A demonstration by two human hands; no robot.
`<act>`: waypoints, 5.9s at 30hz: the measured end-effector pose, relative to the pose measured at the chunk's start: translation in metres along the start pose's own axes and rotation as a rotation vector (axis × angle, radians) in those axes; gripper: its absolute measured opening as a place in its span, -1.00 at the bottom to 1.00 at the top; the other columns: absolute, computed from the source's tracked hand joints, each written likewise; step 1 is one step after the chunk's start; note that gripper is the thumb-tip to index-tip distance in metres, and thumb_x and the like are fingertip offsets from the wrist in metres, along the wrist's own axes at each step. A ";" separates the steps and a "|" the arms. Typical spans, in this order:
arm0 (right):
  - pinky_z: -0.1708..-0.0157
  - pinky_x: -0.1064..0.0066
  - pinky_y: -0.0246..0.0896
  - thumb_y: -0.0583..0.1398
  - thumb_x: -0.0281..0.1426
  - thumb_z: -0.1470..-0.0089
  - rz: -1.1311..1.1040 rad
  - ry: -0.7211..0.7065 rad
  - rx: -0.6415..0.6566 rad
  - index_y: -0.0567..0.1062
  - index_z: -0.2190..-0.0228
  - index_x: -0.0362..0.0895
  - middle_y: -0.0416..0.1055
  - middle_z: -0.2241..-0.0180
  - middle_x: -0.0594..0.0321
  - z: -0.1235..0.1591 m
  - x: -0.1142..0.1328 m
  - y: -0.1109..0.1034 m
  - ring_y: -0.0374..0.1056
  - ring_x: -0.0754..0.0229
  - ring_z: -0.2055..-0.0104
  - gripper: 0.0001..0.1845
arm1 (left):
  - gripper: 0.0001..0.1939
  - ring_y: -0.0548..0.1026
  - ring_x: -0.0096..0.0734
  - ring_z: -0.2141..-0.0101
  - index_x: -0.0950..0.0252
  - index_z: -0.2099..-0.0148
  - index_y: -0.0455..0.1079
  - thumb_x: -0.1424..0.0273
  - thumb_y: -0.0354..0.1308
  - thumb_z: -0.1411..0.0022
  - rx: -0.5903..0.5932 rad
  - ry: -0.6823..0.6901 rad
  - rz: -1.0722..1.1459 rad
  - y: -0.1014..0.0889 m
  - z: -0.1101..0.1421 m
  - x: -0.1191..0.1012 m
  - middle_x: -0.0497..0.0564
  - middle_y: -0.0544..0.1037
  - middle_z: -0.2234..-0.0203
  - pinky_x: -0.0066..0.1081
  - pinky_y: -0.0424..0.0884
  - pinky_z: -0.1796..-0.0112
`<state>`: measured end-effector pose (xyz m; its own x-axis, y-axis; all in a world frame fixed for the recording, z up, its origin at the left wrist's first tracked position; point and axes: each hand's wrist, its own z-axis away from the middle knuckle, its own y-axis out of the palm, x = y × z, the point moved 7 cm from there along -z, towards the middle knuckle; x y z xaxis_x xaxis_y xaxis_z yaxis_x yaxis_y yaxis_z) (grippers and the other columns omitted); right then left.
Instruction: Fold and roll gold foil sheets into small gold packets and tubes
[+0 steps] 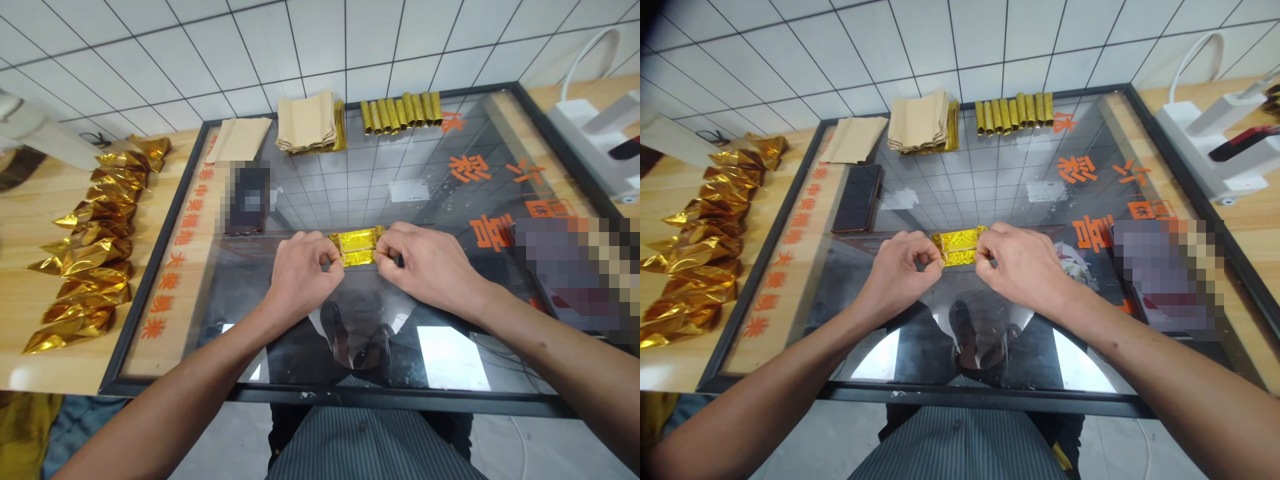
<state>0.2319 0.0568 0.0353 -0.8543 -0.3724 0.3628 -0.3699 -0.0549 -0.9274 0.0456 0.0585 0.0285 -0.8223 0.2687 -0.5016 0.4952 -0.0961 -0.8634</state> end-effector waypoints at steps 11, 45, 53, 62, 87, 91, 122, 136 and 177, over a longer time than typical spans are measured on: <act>0.41 0.32 -0.05 0.21 -0.38 -0.18 0.001 0.015 -0.001 0.55 0.39 -0.06 0.52 0.34 0.27 0.000 0.000 0.000 0.35 0.20 0.39 -0.87 | -0.89 0.44 -0.27 0.28 0.20 0.39 0.44 0.46 0.23 -0.20 -0.033 0.029 -0.035 0.002 0.002 0.001 -0.08 0.59 0.39 -0.23 0.19 0.20; 0.41 0.32 -0.06 0.21 -0.35 -0.20 0.016 0.027 0.007 0.56 0.35 -0.07 0.52 0.33 0.26 0.000 -0.002 0.002 0.35 0.20 0.38 -0.88 | -0.88 0.45 -0.25 0.27 0.20 0.41 0.44 0.46 0.23 -0.19 -0.032 0.020 -0.027 0.001 0.002 0.001 -0.09 0.56 0.41 -0.21 0.19 0.20; 0.41 0.33 -0.06 0.22 -0.35 -0.24 0.000 0.016 0.038 0.56 0.32 -0.06 0.50 0.30 0.28 0.001 -0.003 0.002 0.35 0.20 0.36 -0.88 | -0.89 0.45 -0.27 0.28 0.21 0.41 0.45 0.46 0.22 -0.18 -0.034 0.033 -0.059 0.001 0.002 0.000 -0.08 0.57 0.40 -0.23 0.18 0.22; 0.42 0.32 -0.08 0.24 -0.34 -0.25 -0.003 0.060 0.045 0.53 0.33 -0.06 0.50 0.28 0.29 0.003 -0.003 0.000 0.37 0.19 0.35 -0.90 | -0.90 0.44 -0.26 0.28 0.21 0.40 0.44 0.48 0.20 -0.18 -0.045 0.057 -0.066 0.000 0.003 -0.001 -0.08 0.56 0.40 -0.25 0.15 0.23; 0.24 0.30 0.23 0.09 -0.50 -0.38 -0.182 -0.242 -0.042 0.54 0.16 -0.11 0.47 0.15 0.14 0.011 0.002 -0.004 0.40 0.13 0.20 -0.79 | -0.90 0.44 -0.26 0.29 0.21 0.40 0.44 0.49 0.21 -0.17 -0.037 0.049 -0.065 0.001 0.002 0.000 -0.08 0.56 0.41 -0.23 0.20 0.22; 0.28 0.33 0.21 0.01 -0.50 -0.43 -0.108 -0.361 -0.039 0.63 0.15 -0.11 0.44 0.21 0.12 0.013 0.009 -0.004 0.36 0.15 0.23 -0.62 | -0.90 0.45 -0.25 0.27 0.20 0.39 0.44 0.48 0.20 -0.16 -0.039 0.042 -0.070 0.001 0.002 0.001 -0.08 0.56 0.41 -0.22 0.19 0.21; 0.26 0.18 0.16 0.03 -0.57 -0.41 0.423 -0.600 -0.009 0.53 -0.11 -0.28 0.52 0.21 0.10 0.039 0.040 0.004 0.37 0.01 0.17 -0.62 | -0.89 0.47 -0.26 0.28 0.22 0.41 0.42 0.47 0.21 -0.17 -0.033 0.047 -0.082 -0.001 0.002 -0.003 -0.05 0.58 0.40 -0.25 0.21 0.24; 0.20 0.17 0.19 0.04 -0.58 -0.38 0.401 -0.576 0.011 0.48 -0.20 -0.28 0.51 0.14 0.05 0.039 0.035 0.006 0.38 -0.04 0.12 -0.55 | -0.84 0.51 -0.31 0.26 0.20 0.37 0.50 0.45 0.17 -0.28 0.083 -0.029 0.128 -0.018 0.005 0.008 -0.08 0.62 0.38 -0.26 0.38 0.17; 0.21 0.22 0.01 -0.04 -0.47 -0.48 0.343 -0.528 -0.009 0.52 -0.15 -0.22 0.44 0.21 0.10 0.036 0.032 0.001 0.30 -0.01 0.17 -0.58 | -0.82 0.45 -0.23 0.35 0.34 0.16 0.47 0.57 0.04 -0.42 -0.090 0.654 -0.686 0.016 0.069 -0.070 0.31 0.59 -0.21 -0.24 0.31 0.39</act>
<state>0.2172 0.0116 0.0430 -0.6299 -0.7750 -0.0507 -0.1121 0.1553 -0.9815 0.0917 -0.0277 0.0456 -0.6354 0.7247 0.2667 0.0047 0.3490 -0.9371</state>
